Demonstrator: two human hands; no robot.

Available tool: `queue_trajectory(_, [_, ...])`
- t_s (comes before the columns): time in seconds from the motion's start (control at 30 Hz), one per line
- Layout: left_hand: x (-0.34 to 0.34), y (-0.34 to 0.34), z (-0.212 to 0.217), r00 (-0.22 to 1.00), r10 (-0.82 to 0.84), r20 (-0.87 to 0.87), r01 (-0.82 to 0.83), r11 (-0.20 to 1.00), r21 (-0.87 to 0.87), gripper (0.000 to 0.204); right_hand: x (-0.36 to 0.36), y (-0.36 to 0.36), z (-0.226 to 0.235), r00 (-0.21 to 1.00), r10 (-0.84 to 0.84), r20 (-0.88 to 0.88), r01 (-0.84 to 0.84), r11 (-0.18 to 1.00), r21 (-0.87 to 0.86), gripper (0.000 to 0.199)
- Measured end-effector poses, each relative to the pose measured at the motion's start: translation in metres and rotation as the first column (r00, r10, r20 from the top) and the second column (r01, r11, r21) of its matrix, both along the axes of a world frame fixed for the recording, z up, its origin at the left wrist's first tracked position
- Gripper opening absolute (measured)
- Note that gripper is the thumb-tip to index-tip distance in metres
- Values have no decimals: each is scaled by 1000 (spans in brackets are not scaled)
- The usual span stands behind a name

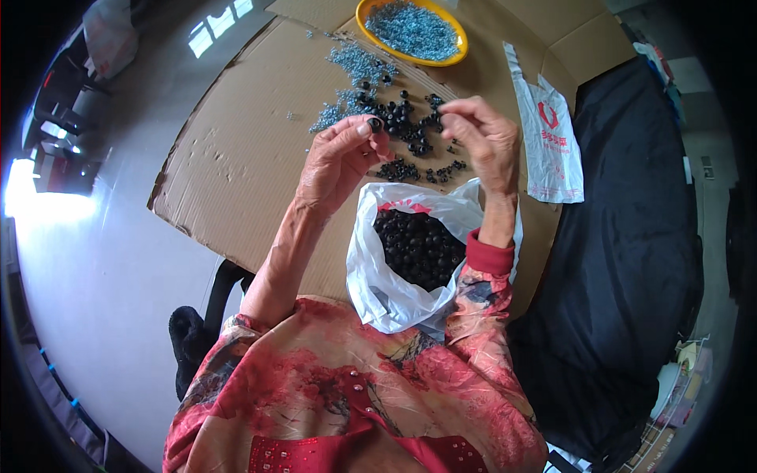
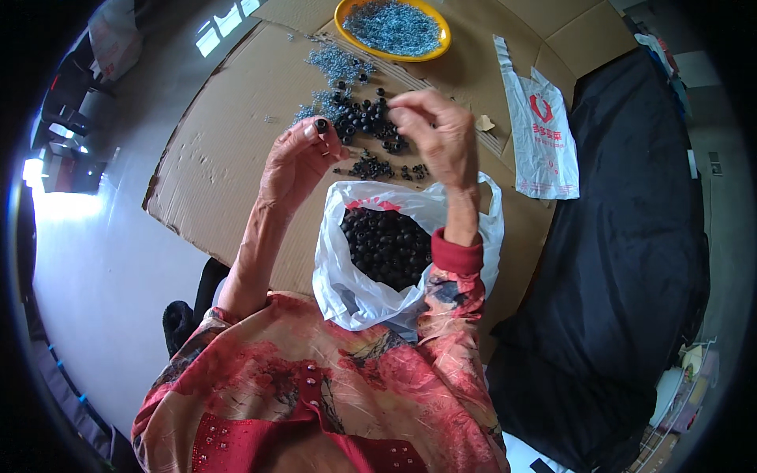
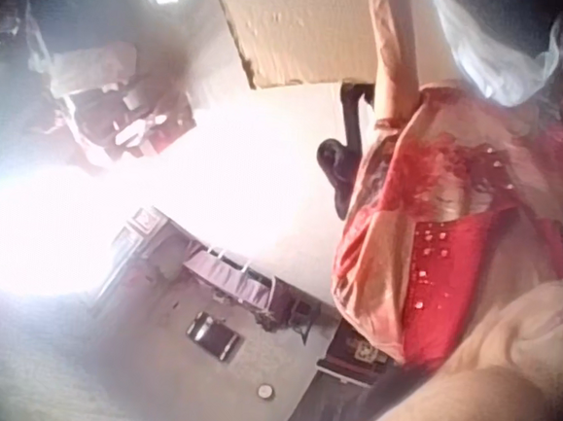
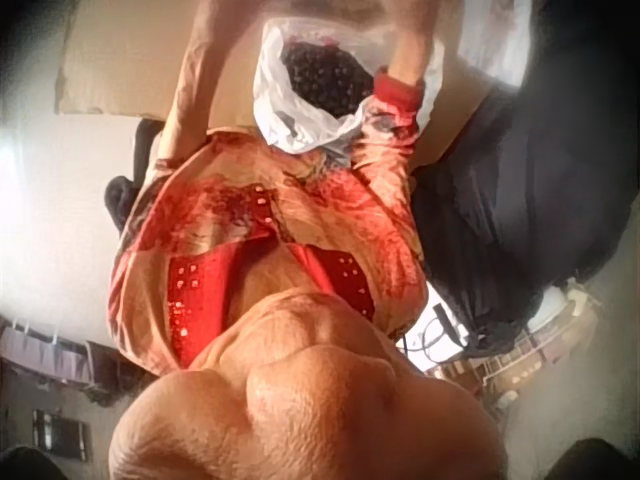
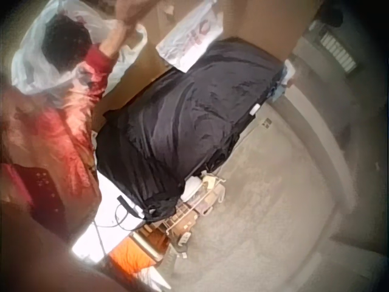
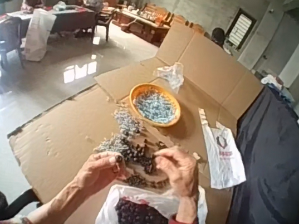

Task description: Manually attaching small black plastic caps or beads to the ends of blue wire stems.

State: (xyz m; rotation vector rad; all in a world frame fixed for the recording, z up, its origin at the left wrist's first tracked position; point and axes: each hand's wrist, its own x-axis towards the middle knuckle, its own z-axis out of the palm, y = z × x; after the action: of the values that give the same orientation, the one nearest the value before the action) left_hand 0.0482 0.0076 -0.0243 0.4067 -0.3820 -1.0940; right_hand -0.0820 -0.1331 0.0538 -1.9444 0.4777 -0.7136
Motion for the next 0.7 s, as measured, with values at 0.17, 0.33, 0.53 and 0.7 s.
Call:
queue_trajectory(0.17, [0, -1, 0, 1000, 15, -3, -15, 999, 28, 17, -20, -50, -57, 968, -137, -213, 135, 991, -23, 11])
queue_trajectory(0.33, [-2, -2, -2, 1000, 10, -16, -10, 999, 51, 16, -29, -53, -95, 925, -180, -334, 78, 952, -297, 11])
queue_trajectory(0.53, [-6, -5, -4, 999, 14, -37, -10, 995, 100, 18, -41, -69, -120, 863, -351, -363, 172, 880, -442, 13])
queue_trajectory(0.7, [-9, -7, -2, 999, -18, -45, 22, 996, 85, 16, -41, -68, -123, 859, -352, -373, 155, 871, -466, 14])
